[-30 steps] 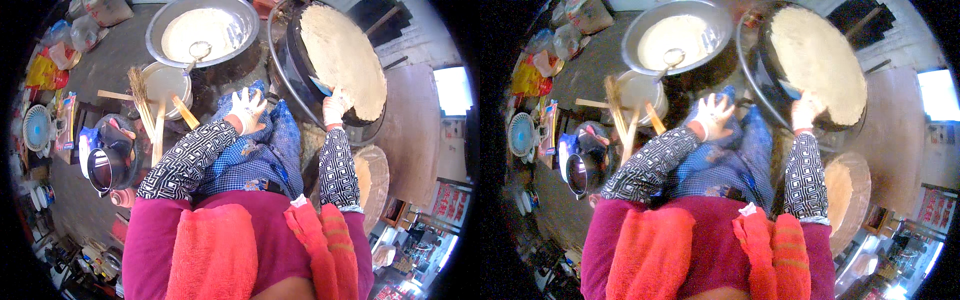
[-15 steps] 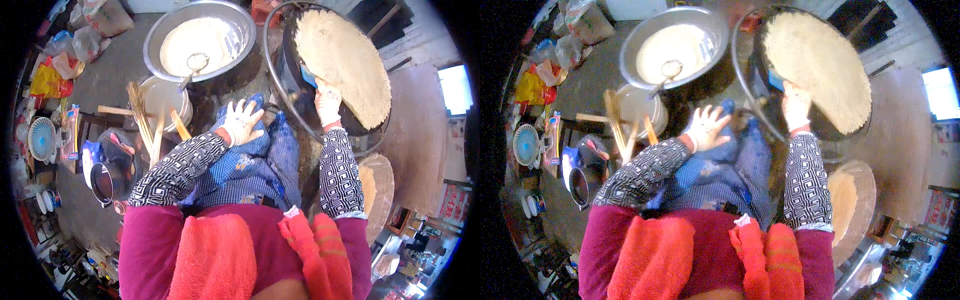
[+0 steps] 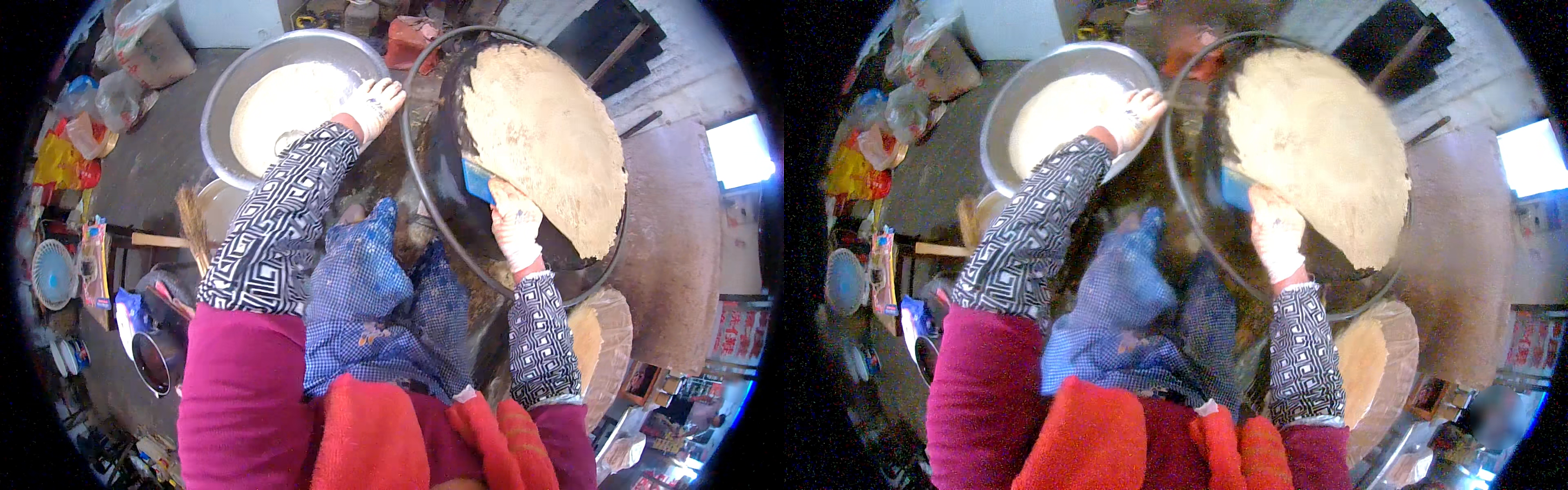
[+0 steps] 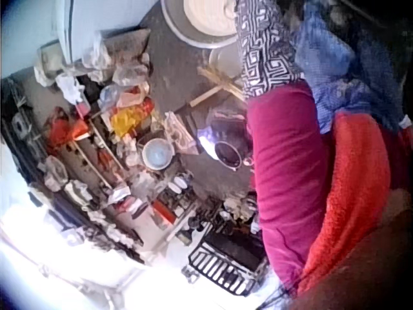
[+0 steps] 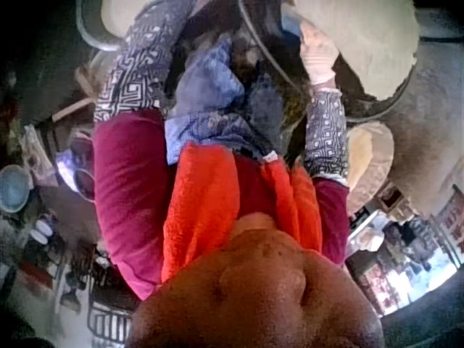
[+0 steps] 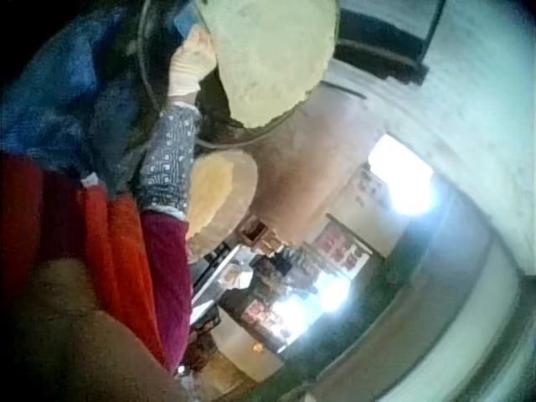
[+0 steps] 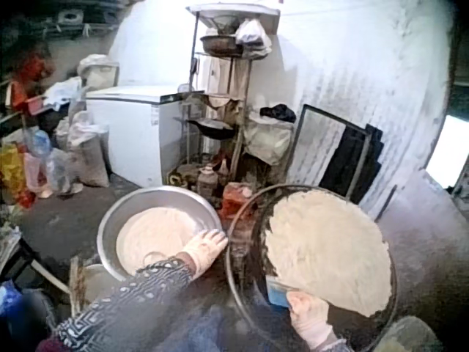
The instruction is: The person spreads batter onto a large round griddle using a wooden stick, flips the thin pancake with a blue scraper, and transfers it to a basket.
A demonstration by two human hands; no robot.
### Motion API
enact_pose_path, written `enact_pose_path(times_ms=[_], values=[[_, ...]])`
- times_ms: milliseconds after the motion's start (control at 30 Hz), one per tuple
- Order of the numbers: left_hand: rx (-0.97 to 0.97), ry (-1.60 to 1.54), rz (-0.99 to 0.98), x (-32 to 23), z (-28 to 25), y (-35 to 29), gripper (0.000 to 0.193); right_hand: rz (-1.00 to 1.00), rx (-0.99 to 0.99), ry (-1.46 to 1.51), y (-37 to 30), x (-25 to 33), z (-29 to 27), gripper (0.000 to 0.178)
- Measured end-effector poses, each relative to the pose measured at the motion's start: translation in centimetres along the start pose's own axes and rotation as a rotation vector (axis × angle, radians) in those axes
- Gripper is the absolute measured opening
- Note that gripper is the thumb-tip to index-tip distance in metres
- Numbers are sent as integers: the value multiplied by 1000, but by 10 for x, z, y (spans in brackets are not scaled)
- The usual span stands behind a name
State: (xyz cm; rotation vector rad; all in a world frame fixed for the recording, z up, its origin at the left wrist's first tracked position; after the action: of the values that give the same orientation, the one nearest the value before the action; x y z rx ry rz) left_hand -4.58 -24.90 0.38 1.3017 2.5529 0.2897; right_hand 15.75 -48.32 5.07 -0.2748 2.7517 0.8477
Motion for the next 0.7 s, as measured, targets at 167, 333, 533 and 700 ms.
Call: enact_pose_path(times_ms=[167,333,533,700], values=[[-91,169,144,1,33,43,46,27,122,62,-10,-2,10,51],[477,409,326,-38,69,32,13,51,142,84,-10,-1,11,49],[515,30,215,-188,48,-36,21,129,219,34,1,-10,19,44],[81,-700,298,-420,108,-104,14,136,226,-59,27,-4,13,33]])
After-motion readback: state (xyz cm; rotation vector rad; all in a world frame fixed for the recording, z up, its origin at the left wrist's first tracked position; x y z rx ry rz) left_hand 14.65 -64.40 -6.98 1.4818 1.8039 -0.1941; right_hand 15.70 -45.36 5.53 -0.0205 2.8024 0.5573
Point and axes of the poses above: each hand's wrist, its own y-axis towards the middle knuckle, its own z-axis out of the palm, x = y × z, the point moved 6 cm from there along y, towards the middle knuckle, and after that the axes turned 14 degrees about -y, right-handed, at the moved point
